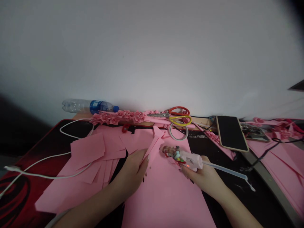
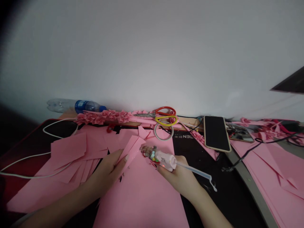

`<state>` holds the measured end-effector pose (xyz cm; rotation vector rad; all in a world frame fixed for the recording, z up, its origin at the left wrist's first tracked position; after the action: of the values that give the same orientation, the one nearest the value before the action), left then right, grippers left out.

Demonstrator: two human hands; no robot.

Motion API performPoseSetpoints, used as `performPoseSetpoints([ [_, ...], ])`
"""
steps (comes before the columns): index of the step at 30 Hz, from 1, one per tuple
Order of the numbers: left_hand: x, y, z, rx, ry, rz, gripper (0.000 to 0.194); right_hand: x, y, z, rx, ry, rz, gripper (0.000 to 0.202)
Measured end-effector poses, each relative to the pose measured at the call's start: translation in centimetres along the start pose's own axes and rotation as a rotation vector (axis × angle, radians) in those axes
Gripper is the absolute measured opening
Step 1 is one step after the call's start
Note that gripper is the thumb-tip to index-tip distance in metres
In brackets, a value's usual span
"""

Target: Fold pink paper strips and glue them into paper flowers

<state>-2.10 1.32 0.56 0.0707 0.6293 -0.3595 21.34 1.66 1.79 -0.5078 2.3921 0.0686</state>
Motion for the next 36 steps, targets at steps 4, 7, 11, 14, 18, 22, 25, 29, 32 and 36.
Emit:
performPoseSetpoints([
  [4,-0.04,0.08,-0.08,0.006,0.034,0.008,0.027,0.13,0.06,0.21,-0.016,-0.009,0.006,0.024],
  [7,-0.06,0.16,-0.06,0.003,0.032,0.007,0.026,0.12,0.01,0.3,-0.016,-0.017,0.006,0.022],
  [11,-0.04,0.12,0.0,-0.001,0.026,0.001,0.026,-0.02,-0.13,0.11,-0.017,-0.019,-0.009,0.021],
  [14,-0.03,0.03,0.07,0.007,0.033,0.007,0.027,-0.04,-0.13,-0.07,-0.023,-0.007,-0.01,0.02],
  [18,-0.04,0.02,0.12,-0.001,0.015,0.002,0.027,0.07,-0.03,0.01,-0.024,0.0,-0.015,0.019],
  [22,0.01,0.06,0.03,-0.007,-0.021,-0.008,0.028,0.01,-0.03,0.24,-0.014,-0.011,-0.015,0.022],
  [25,0.03,0.04,-0.04,-0.009,-0.032,-0.009,0.028,-0.12,-0.1,0.25,-0.012,-0.032,-0.013,0.021],
  [29,0.02,0.01,-0.04,0.0,-0.029,-0.009,0.027,-0.19,-0.13,-0.05,-0.013,-0.015,-0.04,0.021],
  [32,0.03,0.04,-0.04,-0.011,-0.049,-0.016,0.028,-0.19,-0.04,-0.24,-0.02,0.011,-0.032,0.02],
  [36,0.02,0.08,0.0,-0.006,-0.051,-0.016,0.028,-0.16,-0.04,-0.07,-0.026,-0.002,-0.009,0.023],
])
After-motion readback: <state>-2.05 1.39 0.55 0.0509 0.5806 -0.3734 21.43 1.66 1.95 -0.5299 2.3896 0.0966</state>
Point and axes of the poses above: each hand's wrist, its own y-axis towards the middle knuckle, its own x-axis out of the palm, z = x × y, the point moved 1 cm from there along y, towards the middle knuckle, and after that the axes turned 8 degrees about -z, right-handed, at the moved point
